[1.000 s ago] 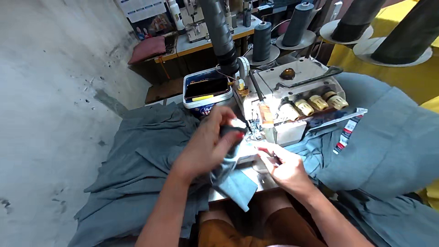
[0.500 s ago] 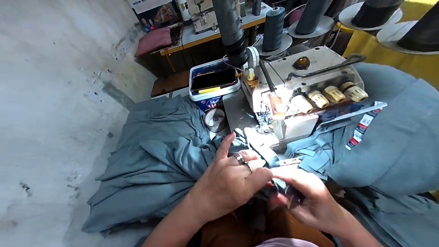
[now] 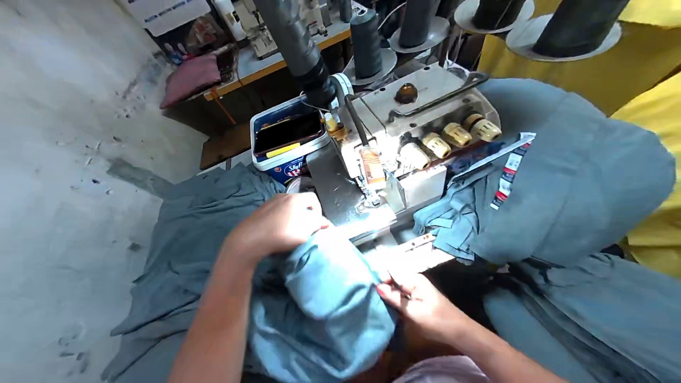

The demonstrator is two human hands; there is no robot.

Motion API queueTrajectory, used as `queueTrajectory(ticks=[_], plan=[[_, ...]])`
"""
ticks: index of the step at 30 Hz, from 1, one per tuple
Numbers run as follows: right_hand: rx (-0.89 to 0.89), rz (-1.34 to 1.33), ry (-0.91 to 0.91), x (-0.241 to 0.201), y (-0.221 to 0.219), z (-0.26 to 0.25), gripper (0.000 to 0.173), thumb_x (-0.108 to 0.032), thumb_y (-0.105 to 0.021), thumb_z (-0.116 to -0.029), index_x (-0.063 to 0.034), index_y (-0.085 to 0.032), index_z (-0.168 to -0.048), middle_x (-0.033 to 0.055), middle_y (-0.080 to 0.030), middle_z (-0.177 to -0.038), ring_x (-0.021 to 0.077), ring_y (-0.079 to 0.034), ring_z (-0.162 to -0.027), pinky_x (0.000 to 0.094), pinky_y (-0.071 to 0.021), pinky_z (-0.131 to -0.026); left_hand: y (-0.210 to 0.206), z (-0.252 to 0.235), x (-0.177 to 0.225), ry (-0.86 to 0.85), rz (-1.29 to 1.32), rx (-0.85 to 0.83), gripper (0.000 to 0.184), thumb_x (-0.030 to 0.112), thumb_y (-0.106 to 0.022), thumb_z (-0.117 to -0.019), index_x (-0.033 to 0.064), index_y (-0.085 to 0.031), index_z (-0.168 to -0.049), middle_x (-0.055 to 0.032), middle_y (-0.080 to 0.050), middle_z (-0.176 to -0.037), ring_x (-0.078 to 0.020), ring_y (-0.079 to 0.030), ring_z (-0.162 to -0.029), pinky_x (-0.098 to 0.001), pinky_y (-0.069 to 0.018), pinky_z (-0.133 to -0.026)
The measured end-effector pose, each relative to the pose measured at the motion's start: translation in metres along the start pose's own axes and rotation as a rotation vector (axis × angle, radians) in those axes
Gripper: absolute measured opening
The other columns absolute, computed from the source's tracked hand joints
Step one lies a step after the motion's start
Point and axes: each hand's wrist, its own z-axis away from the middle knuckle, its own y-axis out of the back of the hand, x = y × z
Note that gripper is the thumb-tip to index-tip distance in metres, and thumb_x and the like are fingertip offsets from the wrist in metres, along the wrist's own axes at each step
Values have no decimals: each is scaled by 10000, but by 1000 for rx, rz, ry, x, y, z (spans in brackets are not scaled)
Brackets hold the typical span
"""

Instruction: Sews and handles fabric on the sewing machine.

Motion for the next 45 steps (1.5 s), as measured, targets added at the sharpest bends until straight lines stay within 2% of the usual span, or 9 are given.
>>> queueTrajectory(ticks=[5,19,22,25,27,30,35,39,45], plan=[[410,250,50,6,-6,-30,183,-91,-571,-974,40,-673,-897,5,-577,-703,-38,-488,-629,129,-412,-609,-19,-82,13,278,-170,-3,339,298,-642,-1006,-36,-681,-1050,-245,-692,-1029,-422,-667,-1046,-617,-494,-900],[599,221,250,16,0,-48,133,-54,-601,-923,65,-660,-917,-33,-569,-720,-104,-472,-647,62,-400,-621,-50,-95,21,359,12,434,313,153,-613,-1012,-41,-630,-1257,-285,-607,-1302,-450,-589,-1227,-630,-462,-974],[491,176,148,20,8,-39,161,-102,-647,-934,51,-685,-967,-37,-604,-754,-97,-490,-654,73,-414,-623,-68,-70,-17,245,129,569,566,257,-703,-967,-32,-494,-1406,-312,-553,-1348,-487,-567,-1222,-654,-472,-981],[383,126,83,21,16,-27,139,-92,-610,-956,38,-657,-970,-50,-579,-762,-88,-481,-661,84,-413,-639,-77,-13,-33,301,361,276,928,340,-721,-906,-31,-198,-1577,-312,-566,-1357,-420,-593,-1236,-585,-481,-1022],[360,79,104,16,17,-20,98,-66,-579,-961,17,-627,-980,-74,-563,-777,-99,-488,-676,71,-419,-652,-74,22,-30,268,434,80,729,212,-740,-893,-85,-405,-1468,-271,-639,-1274,-313,-641,-1187,-469,-487,-1052],[384,70,128,10,14,-18,69,-38,-567,-962,13,-609,-979,-82,-563,-784,-111,-493,-683,63,-423,-653,-58,52,-40,200,222,307,331,171,-667,-926,-43,-666,-1178,-189,-726,-1001,-270,-708,-934,-492,-556,-874],[401,-9,20,19,15,-21,48,-45,-598,-959,-13,-617,-990,-102,-554,-734,-93,-484,-594,83,-417,-561,-67,17,-8,335,-251,559,423,-85,-605,-898,-53,-617,-1320,-369,-566,-1309,-587,-584,-1135,-733,-447,-880],[351,-304,-52,13,14,-22,116,9,-484,-1012,-86,-552,-1008,-123,-557,-672,-47,-481,-466,121,-462,-470,-111,-4,49,-105,-166,836,194,37,-600,-868,-35,-754,-963,-219,-737,-973,-378,-729,-920,-499,-584,-811],[244,-424,-72,11,20,-23,187,20,-491,-1000,-47,-591,-1143,-107,-630,-747,-37,-526,-503,131,-485,-487,-139,-18,41,-232,-115,761,310,106,-533,-958,59,-763,-1160,-102,-754,-1175,-273,-720,-1082,-441,-549,-953]])
